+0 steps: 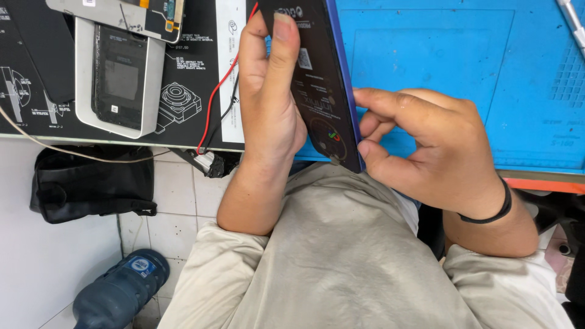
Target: The person reassembles a smartphone by inserting the battery, connecting the display flex cable, and closing the back cover. They use a plastic pry tool to separate and align the back cover, then press the edges to secure it.
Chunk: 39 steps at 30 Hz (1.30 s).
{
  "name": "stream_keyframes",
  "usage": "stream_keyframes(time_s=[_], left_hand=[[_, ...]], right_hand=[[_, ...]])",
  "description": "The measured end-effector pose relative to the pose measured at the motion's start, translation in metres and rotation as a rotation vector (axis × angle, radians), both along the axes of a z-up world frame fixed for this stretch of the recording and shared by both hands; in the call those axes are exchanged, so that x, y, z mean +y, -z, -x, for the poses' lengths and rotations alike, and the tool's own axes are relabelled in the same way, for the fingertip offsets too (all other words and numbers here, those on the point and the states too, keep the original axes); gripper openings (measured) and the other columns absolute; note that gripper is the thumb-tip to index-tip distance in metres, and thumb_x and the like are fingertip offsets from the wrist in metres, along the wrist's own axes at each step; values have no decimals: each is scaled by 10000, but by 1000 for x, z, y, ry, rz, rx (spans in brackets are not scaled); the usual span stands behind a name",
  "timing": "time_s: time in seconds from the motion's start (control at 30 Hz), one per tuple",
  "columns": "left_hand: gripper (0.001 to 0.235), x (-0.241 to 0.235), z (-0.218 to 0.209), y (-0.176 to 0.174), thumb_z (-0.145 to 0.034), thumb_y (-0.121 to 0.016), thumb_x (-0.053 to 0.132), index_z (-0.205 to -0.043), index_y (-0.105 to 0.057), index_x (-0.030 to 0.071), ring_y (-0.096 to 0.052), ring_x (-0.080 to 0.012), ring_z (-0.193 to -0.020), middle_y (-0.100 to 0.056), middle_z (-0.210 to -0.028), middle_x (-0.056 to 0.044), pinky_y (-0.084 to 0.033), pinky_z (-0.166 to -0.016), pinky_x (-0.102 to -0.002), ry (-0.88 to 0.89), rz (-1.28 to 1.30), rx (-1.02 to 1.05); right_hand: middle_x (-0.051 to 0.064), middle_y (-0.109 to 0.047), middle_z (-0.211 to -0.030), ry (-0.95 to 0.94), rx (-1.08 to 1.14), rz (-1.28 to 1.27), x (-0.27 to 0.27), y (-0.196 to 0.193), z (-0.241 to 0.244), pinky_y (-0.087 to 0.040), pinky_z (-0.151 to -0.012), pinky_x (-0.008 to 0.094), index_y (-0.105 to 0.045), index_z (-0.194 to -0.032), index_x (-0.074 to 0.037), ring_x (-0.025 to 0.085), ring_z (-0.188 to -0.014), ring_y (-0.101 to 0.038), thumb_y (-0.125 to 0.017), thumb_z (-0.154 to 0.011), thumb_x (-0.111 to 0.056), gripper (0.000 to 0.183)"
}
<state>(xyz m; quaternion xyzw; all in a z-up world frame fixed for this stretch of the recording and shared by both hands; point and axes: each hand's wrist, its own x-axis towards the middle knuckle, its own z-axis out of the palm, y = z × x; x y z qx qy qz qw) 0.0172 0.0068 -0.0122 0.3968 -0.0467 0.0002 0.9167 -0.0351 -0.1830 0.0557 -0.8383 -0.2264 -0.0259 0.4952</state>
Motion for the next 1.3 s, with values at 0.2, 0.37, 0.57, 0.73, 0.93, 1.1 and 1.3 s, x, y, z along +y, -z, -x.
stream_keyframes(time_s=[0.2,0.37,0.57,0.73,0.93,1.1,1.3], left_hand=[[326,-1,3,-5,-1184,-650,223,-1389,-516,8,-605,-108,-1100,-650,-1206,-70,-472,-1011,-253,4,-120,-74],[466,-1,9,-13,-1176,-664,167,-1542,-431,-2,-619,-99,-1096,-649,-1217,-63,-512,-1000,-237,116,-321,-110],[551,0,5,-26,-1169,-701,118,-1602,-378,9,-613,-80,-1070,-648,-1210,-41,-510,-1000,-216,178,-498,-184],[580,2,5,-32,-1096,-724,95,-1561,-385,24,-633,-66,-1066,-673,-1203,-30,-533,-1009,-203,188,-628,-225],[632,8,2,-36,-1055,-808,81,-1552,-419,48,-638,-63,-1021,-697,-1183,-31,-551,-994,-197,214,-744,-329],[677,15,-6,-42,-1012,-876,112,-1523,-436,57,-705,-73,-1024,-729,-1158,-49,-561,-962,-193,229,-848,-481],[685,18,-16,-49,-994,-906,147,-1501,-451,72,-730,-87,-985,-740,-1124,-68,-564,-903,-186,243,-920,-634]], right_hand=[[93,-726,-1027,95,-45,50,6,-2,3,-585,-736,229,-632,-1271,-1,127,-872,-761,-795,-817,66,487],[170,-644,-1225,110,-59,-201,8,-7,-4,-635,-970,298,-470,-1414,83,200,-1111,-706,-737,-892,145,590],[148,-642,-1229,188,-97,-237,0,-15,-5,-657,-960,272,-521,-1394,69,168,-1089,-725,-684,-925,195,513],[153,-689,-1092,244,-255,-30,-11,-17,-3,-651,-843,248,-635,-1249,84,176,-969,-747,-688,-918,210,358],[143,-709,-1030,247,-268,79,-20,-19,0,-649,-819,249,-669,-1181,77,188,-939,-758,-711,-926,179,278],[176,-712,-1040,113,-235,72,-29,-27,-9,-638,-840,282,-643,-1173,110,221,-945,-755,-687,-885,172,298],[220,-727,-998,35,-268,173,-34,-37,-14,-631,-759,308,-655,-1088,125,256,-869,-762,-696,-793,164,301]])
